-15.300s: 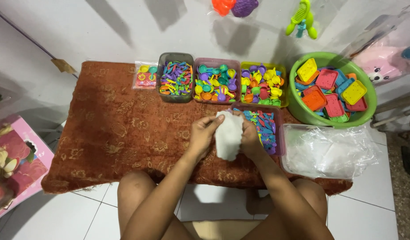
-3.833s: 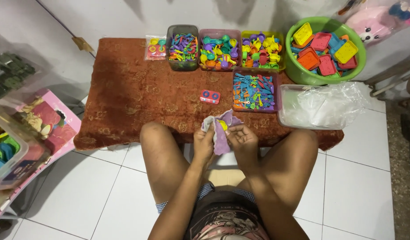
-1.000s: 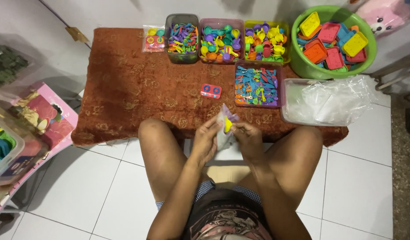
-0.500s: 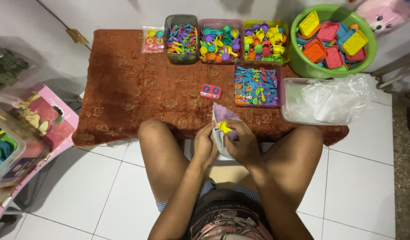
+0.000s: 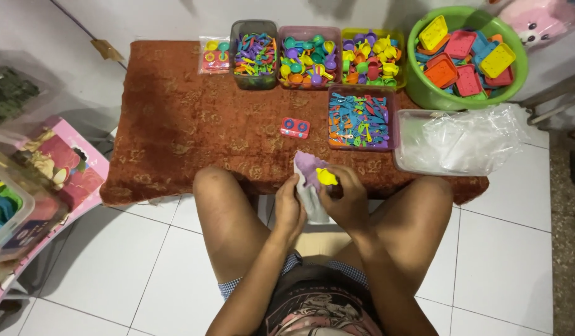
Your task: Cleaning small plastic toy pieces by wiping them individually with a cloth and organizing them into bins.
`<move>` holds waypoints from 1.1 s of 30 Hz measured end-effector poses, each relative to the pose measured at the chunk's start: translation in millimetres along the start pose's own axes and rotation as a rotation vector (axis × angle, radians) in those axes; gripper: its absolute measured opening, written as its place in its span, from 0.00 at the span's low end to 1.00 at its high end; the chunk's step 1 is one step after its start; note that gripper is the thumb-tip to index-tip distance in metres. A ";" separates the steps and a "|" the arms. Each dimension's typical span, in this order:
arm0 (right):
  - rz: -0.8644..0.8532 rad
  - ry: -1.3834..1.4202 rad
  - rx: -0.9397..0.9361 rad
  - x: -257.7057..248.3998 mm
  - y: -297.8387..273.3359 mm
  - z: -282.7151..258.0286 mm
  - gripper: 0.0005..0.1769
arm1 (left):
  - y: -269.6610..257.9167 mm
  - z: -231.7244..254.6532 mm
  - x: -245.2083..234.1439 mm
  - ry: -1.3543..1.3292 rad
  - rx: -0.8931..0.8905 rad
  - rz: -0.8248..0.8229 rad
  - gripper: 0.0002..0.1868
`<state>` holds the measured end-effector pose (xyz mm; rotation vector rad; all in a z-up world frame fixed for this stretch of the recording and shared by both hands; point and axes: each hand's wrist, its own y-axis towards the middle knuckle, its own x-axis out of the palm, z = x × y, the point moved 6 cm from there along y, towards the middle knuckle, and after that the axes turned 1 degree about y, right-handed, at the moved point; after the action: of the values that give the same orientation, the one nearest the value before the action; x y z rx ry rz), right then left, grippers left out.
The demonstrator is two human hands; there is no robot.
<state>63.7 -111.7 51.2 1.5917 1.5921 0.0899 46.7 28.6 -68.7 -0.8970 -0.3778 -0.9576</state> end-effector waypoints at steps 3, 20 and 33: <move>0.016 -0.043 0.021 0.9 -2.1 -1.2 0.22 | -7.2 13.0 -2.7 0.139 0.142 0.062 0.13; 0.021 0.361 0.472 11.3 -20.3 26.7 0.29 | -46.7 47.3 54.6 0.849 0.658 -0.446 0.23; -0.006 0.309 0.601 2.7 -15.5 41.7 0.19 | -57.7 53.5 58.6 0.780 0.693 -0.457 0.28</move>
<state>76.8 -133.2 14.5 2.1062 1.9847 -0.1709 35.9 24.3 28.7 0.2325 -0.2073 -1.3864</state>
